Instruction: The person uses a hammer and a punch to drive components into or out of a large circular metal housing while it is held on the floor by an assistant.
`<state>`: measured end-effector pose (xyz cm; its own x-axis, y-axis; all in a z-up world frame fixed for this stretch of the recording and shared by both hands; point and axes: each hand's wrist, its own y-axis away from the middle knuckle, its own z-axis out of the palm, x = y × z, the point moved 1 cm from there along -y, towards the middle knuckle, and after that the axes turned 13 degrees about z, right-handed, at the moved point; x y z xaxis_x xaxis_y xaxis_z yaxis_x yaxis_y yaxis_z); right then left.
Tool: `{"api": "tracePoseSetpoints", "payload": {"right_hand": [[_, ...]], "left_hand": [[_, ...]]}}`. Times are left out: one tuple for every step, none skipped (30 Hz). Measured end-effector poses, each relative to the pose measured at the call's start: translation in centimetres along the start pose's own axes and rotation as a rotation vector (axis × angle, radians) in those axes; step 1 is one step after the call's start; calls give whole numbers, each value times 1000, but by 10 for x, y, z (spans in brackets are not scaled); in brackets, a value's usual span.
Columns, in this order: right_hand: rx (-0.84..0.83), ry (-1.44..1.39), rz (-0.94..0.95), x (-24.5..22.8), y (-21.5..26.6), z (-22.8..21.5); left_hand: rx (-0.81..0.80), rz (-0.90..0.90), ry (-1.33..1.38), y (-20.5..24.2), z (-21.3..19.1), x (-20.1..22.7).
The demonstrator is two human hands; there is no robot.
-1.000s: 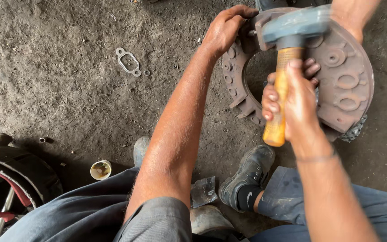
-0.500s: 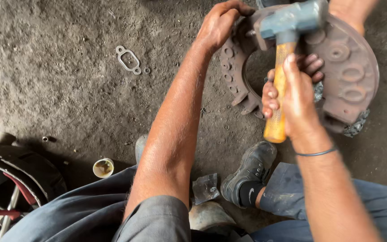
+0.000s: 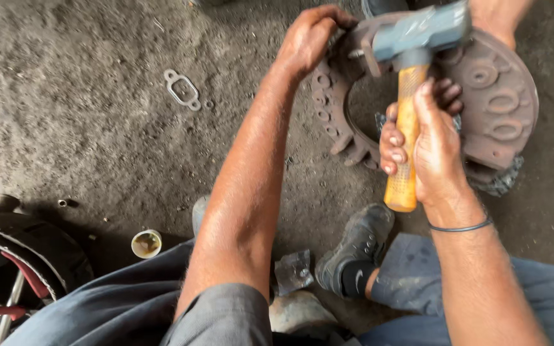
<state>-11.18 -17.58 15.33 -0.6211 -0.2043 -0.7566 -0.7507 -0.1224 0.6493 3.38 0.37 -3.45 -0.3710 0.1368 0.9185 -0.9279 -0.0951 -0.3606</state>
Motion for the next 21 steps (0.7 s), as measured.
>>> {"api": "tracePoseSetpoints", "payload": {"right_hand": [[24, 4, -105, 1, 7, -3], [38, 9, -213, 2, 13, -5], [51, 13, -322, 1, 16, -6], [48, -9, -383, 4, 18, -6], [47, -31, -444, 5, 21, -7], [48, -32, -389, 5, 18, -7], [49, -34, -335, 5, 13, -6], [48, -15, -160, 6, 2, -3], [47, 3, 15, 3, -6, -4], [18, 8, 27, 3, -7, -8], [-11, 13, 38, 0, -6, -12], [-45, 22, 44, -4, -7, -16], [-47, 12, -72, -4, -1, -19], [-58, 6, -178, -4, 4, -20], [-69, -1, -285, -4, 9, -22], [-50, 0, -340, -1, 12, -20], [-30, 0, -396, 0, 14, -18], [-11, 9, -343, -1, 10, -14], [6, 18, -290, -1, 4, -10], [24, 37, -111, 1, -7, -5], [42, 55, 68, 2, -9, -5]], "left_hand": [[-1, 11, -1, 2, 1, 0], [4, 25, -10, 1, 0, 0], [8, 39, -19, -1, -2, 0], [12, 46, -4, 3, -2, -2], [16, 52, 10, 4, 1, -3], [21, 70, 28, 0, 3, -2], [-2, 66, 32, 0, 2, -2], [-22, 69, 38, -2, 2, -2], [-42, 72, 44, -4, 1, -2], [-38, 76, 42, -2, 0, -2], [-35, 79, 41, 1, -1, -3], [-25, 89, 35, -1, -4, -4], [-23, 103, 14, -3, -4, -6], [-11, 108, -10, -1, -7, -9], [0, 112, -34, -1, -9, -13], [7, 97, 0, 4, -8, -17], [15, 82, 35, 5, -6, -19], [20, 84, 67, -1, -5, -19], [-3, 80, 59, -3, -6, -19], [-25, 76, 57, -3, -4, -18], [-46, 73, 55, -4, -2, -17]]}}
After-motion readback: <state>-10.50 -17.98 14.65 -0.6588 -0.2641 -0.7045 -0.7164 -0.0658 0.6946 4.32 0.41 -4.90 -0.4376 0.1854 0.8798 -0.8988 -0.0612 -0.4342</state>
